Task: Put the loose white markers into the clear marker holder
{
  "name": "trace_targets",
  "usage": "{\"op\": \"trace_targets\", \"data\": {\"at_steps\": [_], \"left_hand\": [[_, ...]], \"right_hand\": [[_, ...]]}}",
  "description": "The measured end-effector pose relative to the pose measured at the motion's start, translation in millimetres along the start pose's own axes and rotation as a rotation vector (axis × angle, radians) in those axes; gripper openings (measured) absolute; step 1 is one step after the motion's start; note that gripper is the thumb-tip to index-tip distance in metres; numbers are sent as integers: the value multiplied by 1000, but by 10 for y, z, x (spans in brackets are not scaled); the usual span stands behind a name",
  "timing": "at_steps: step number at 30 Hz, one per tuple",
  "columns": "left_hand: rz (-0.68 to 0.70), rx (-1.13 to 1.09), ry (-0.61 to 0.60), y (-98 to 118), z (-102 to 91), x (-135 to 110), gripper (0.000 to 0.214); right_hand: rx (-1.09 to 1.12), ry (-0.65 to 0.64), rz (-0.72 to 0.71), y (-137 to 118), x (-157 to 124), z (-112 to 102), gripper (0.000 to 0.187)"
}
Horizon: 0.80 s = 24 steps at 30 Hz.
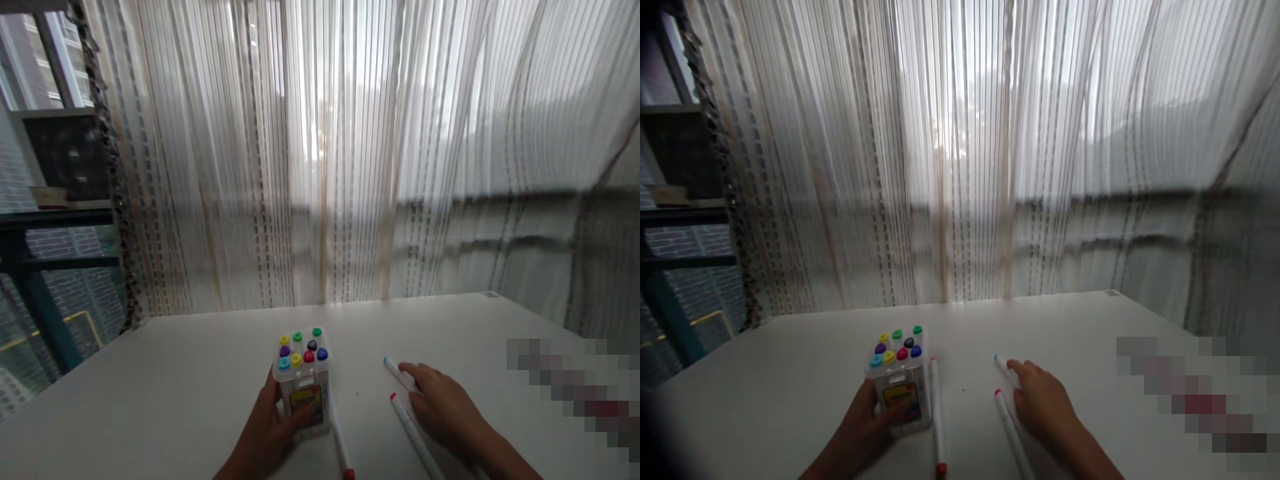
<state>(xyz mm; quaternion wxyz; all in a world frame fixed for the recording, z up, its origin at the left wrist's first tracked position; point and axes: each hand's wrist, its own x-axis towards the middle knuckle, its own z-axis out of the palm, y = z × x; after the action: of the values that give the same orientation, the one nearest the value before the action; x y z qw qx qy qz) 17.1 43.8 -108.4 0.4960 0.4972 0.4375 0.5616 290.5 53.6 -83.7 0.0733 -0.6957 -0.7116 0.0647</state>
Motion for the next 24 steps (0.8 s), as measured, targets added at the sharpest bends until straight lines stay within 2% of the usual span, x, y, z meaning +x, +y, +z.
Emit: {"op": "trace_targets", "data": {"at_steps": [3,9,13,17,24], "left_hand": [[8,14,31,15,7,-3,76],[-25,-25,-6,13,19,-7,78],[-16,-63,-8,0,26,4,74],[-25,-81,-20,-15,32,21,78],[1,-49,-13,17,21,-6,76]], "right_hand": [[-18,-11,19,-23,-13,-38,54],[-32,-37,4,-66,-48,-149,26],[43,-43,-21,-64,-69,-168,26],[32,-69,-25,-98,-70,-117,12],[6,41,-29,-191,-30,86,28]]}}
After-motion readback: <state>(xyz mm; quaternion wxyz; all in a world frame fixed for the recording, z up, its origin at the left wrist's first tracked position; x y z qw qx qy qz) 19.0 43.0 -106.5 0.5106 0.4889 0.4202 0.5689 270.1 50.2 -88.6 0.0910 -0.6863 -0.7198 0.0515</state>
